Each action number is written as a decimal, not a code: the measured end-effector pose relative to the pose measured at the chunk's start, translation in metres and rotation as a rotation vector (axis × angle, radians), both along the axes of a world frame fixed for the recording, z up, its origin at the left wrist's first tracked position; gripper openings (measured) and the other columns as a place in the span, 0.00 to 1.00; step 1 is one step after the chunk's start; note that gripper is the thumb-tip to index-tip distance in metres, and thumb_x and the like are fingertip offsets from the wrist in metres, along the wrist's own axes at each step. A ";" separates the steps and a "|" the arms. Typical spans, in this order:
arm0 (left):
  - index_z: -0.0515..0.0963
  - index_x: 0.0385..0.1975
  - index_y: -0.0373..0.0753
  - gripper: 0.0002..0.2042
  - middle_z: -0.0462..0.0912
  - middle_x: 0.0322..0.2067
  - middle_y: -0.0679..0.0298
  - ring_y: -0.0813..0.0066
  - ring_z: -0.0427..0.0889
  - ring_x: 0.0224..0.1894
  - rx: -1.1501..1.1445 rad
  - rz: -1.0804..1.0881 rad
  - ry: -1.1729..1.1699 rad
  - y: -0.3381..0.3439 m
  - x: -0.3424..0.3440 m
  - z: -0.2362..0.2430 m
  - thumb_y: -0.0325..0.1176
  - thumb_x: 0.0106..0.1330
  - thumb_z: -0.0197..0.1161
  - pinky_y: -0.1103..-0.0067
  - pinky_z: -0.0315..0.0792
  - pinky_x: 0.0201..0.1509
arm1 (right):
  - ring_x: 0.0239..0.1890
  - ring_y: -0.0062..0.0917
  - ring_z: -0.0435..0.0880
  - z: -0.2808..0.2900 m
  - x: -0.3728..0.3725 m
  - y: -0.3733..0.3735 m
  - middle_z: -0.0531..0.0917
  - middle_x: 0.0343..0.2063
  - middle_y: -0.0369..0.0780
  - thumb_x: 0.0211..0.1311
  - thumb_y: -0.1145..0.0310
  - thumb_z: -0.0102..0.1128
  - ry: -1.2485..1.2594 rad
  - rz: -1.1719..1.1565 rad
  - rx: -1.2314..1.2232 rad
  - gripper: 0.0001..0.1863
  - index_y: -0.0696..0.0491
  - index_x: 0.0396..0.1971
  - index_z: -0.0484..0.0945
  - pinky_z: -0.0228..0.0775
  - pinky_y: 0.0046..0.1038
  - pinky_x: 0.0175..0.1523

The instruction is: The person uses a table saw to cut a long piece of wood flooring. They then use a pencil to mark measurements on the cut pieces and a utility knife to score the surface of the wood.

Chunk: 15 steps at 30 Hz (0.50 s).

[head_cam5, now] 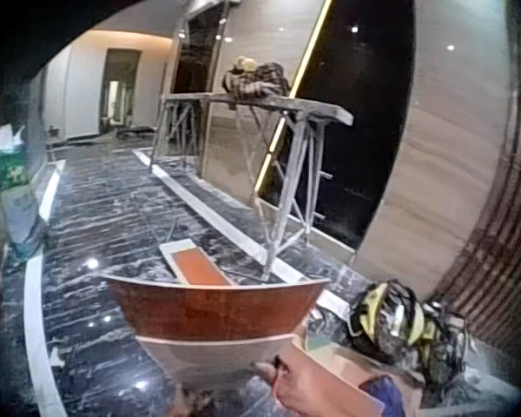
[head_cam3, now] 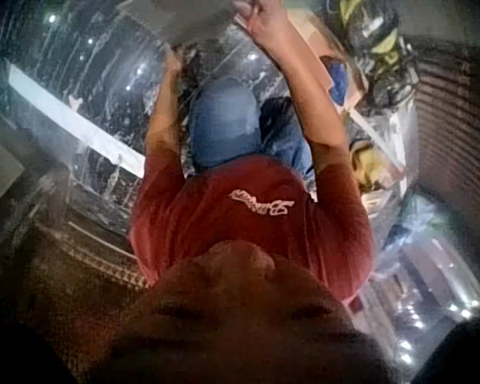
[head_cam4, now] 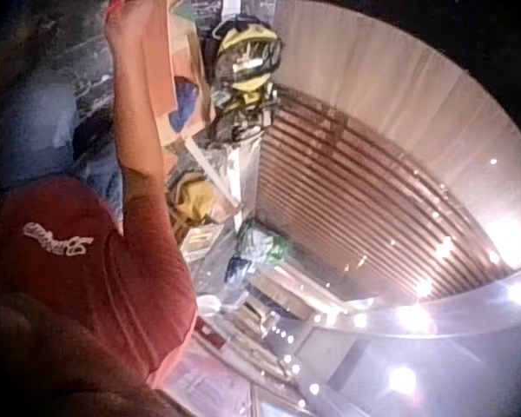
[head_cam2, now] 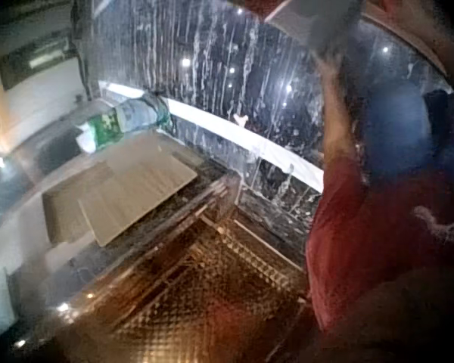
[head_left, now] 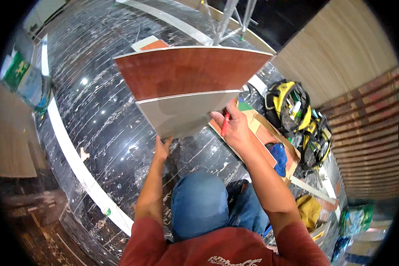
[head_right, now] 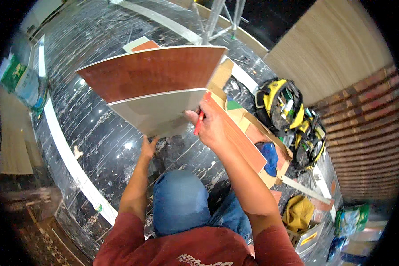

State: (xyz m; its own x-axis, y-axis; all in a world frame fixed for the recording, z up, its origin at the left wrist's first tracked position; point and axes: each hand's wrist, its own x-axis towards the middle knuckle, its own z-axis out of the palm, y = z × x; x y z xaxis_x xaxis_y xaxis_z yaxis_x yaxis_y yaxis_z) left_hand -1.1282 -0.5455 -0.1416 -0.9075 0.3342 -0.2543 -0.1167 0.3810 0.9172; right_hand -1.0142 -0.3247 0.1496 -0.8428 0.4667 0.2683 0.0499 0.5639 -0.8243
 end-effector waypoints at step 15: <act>0.56 0.67 0.29 0.37 0.67 0.62 0.45 0.52 0.66 0.65 0.059 0.000 0.190 0.019 0.004 -0.036 0.40 0.66 0.68 0.66 0.59 0.70 | 0.35 0.36 0.82 0.012 0.003 0.009 0.83 0.31 0.46 0.63 0.64 0.67 -0.066 0.006 -0.014 0.14 0.55 0.45 0.81 0.74 0.36 0.42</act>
